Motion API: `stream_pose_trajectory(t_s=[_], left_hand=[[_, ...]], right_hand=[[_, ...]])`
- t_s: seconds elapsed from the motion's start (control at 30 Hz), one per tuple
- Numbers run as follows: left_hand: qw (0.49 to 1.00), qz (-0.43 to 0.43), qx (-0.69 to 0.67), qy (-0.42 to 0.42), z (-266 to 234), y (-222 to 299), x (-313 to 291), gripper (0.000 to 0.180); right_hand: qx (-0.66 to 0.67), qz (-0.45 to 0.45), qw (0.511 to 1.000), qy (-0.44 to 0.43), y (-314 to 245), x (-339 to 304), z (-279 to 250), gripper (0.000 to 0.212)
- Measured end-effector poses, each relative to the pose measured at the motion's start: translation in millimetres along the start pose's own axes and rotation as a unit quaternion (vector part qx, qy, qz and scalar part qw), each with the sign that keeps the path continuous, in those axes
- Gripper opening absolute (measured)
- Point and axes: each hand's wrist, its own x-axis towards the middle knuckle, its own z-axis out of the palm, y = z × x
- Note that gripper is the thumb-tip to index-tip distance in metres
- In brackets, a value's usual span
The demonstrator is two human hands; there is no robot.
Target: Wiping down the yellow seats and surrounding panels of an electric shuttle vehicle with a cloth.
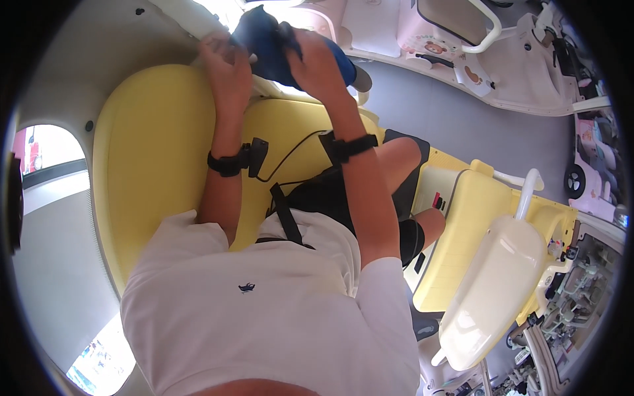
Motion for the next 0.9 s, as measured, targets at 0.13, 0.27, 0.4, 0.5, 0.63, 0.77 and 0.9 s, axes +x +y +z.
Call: stream_pose_trajectory(t_s=[0.13,0.27,0.4,0.5,0.63,0.77,0.9], left_hand=[[0.987,0.026,0.136,-0.082,7.6,-17.0,-11.6,0.022],[0.942,0.145,0.250,-0.173,19.5,-51.1,-16.2,0.031],[0.923,0.188,0.303,-0.147,26.7,-71.4,-10.1,0.033],[0.895,0.258,0.351,-0.099,45.9,-85.3,-9.9,0.032],[0.842,0.253,0.443,-0.177,58.9,-85.8,-1.7,0.029],[0.798,0.163,0.502,-0.293,74.3,-63.9,13.2,0.038],[0.779,0.070,0.510,-0.357,92.3,-62.7,28.2,0.045]], right_hand=[[-0.141,0.135,0.980,-0.043,19.7,-11.2,36.7,0.034],[-0.181,0.137,0.974,-0.004,32.0,-21.0,24.3,0.042],[-0.237,0.193,0.952,0.021,42.9,-23.8,15.7,0.050],[-0.249,0.211,0.945,0.037,46.9,-30.2,8.2,0.049],[-0.249,0.222,0.940,0.078,50.1,-33.3,0.8,0.047],[-0.273,0.223,0.928,0.121,57.5,-42.7,-0.9,0.045],[-0.224,0.255,0.934,0.114,60.3,-43.8,-8.2,0.042]])
